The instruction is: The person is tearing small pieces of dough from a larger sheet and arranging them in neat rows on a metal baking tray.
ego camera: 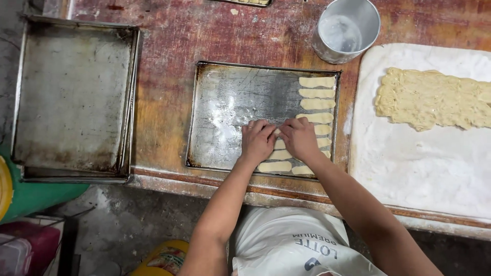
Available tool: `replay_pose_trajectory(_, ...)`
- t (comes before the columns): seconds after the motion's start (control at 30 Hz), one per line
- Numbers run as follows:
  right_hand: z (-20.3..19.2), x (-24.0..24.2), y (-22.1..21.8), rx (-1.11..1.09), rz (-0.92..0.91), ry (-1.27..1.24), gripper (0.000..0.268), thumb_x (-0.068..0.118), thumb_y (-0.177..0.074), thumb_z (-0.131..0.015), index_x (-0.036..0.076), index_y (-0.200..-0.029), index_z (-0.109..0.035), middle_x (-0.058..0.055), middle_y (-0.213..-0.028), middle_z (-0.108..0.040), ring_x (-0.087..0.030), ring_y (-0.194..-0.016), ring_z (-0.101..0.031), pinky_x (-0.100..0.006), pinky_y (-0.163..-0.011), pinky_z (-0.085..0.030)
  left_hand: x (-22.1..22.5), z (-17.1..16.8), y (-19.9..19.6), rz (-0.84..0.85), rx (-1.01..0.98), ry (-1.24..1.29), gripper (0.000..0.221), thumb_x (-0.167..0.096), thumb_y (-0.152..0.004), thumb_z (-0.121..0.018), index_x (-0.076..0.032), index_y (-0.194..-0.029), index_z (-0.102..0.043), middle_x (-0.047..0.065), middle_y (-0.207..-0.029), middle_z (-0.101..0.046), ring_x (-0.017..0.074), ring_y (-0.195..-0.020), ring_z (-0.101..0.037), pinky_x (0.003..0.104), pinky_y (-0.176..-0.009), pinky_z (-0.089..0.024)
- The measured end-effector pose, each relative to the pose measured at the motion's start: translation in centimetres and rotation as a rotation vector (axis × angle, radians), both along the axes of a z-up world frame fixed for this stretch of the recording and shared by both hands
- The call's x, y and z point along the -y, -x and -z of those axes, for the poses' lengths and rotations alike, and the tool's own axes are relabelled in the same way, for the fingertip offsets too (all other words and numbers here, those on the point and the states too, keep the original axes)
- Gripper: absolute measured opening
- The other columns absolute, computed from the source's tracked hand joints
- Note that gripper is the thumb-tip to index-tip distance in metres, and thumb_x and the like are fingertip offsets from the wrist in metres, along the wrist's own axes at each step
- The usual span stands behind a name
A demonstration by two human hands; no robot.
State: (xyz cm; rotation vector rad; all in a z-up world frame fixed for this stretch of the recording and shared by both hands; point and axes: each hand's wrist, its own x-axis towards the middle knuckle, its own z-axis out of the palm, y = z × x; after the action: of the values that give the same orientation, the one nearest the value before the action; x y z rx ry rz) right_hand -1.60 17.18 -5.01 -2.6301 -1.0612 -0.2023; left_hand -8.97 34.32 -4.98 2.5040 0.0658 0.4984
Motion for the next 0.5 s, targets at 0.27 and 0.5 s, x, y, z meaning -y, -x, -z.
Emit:
replay_pose_trajectory(0.27, -4.1, 0.2, 2.8, 0.091, 0.014, 0.116, 0.031, 0.040, -0.094, -0.054, 0.020, -0.114, -0.066, -0.003, -0.121, -0.061, -0.033, -0.122, -0.046, -0.048, -0.092, -0.038, -0.3, -1.4, 1.1, 0.050, -0.001, -0.005, 0.028, -0.033, -0.091, -0.057, -0.019, -0.113, -0.065, 0.004, -0.113, -0.059, 0.0279, -0.111, -0.055, 0.044, -0.087, -0.043)
replay_pose_trajectory(0.5, -8.9, -0.9, 4.8, -0.221, -0.036, 0.636, 0.068, 0.045, -0.097, -0.028, 0.014, -0.157, -0.027, -0.009, -0.166, -0.020, -0.049, -0.149, -0.005, -0.068, -0.115, -0.001, 1.1, -13.7, 2.2, 0.262, -0.824, -0.116, 0.077, -0.063, -0.099, -0.016, -0.012, -0.157, -0.025, 0.008, -0.166, -0.015, 0.0402, -0.151, 0.005, 0.068, -0.115, 0.011)
